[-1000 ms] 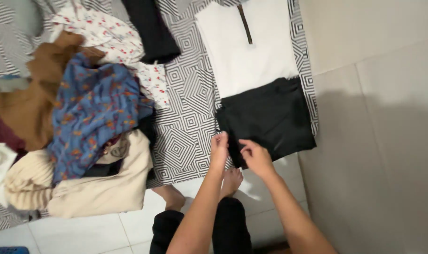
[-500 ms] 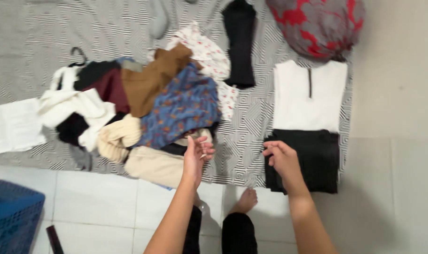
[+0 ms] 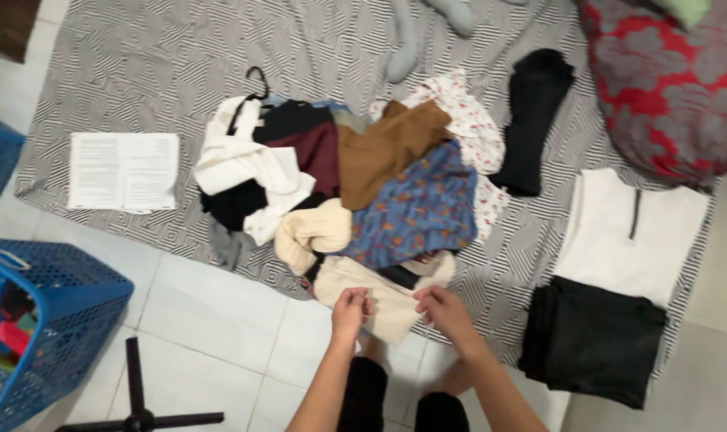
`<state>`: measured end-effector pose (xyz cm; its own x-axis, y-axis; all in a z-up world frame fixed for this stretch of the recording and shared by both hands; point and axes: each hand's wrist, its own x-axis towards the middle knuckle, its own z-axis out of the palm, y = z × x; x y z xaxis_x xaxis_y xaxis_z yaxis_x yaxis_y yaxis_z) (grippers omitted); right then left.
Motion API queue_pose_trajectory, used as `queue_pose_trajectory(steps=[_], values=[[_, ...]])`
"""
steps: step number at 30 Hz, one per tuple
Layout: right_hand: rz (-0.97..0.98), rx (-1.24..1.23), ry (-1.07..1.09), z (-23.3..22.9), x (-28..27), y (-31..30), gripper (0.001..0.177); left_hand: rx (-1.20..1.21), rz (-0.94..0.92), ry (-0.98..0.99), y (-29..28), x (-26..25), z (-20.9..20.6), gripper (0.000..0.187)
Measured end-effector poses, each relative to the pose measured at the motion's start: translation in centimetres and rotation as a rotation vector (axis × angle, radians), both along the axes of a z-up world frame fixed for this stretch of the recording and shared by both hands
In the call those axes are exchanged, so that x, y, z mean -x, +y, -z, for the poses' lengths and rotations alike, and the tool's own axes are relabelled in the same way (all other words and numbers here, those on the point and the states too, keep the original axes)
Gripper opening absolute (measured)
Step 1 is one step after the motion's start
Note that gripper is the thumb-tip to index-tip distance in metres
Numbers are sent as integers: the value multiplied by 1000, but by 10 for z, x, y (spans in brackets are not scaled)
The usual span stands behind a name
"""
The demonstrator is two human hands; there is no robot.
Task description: Folding various items of clothing on a mattress and organizing them into stacks or a cupboard.
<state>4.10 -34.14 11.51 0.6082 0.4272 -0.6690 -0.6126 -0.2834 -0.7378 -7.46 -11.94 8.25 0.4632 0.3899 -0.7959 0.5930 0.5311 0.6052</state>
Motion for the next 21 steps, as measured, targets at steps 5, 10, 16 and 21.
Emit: queue_pose_trajectory(steps=[5, 10, 16, 21], values=[[-274, 422, -473, 12, -15, 50, 25, -536, 323, 34, 60, 0, -12, 21], [-634, 893, -978, -131, -50, 151, 95, -733, 406, 138, 99, 13, 10, 41], [-877, 1099, -964, -52, -71, 165, 97, -431, 108, 23, 85, 27, 62, 76], [-916, 1024, -1128, 24, -107, 149, 81, -315, -8, -59, 75, 24, 59, 79]])
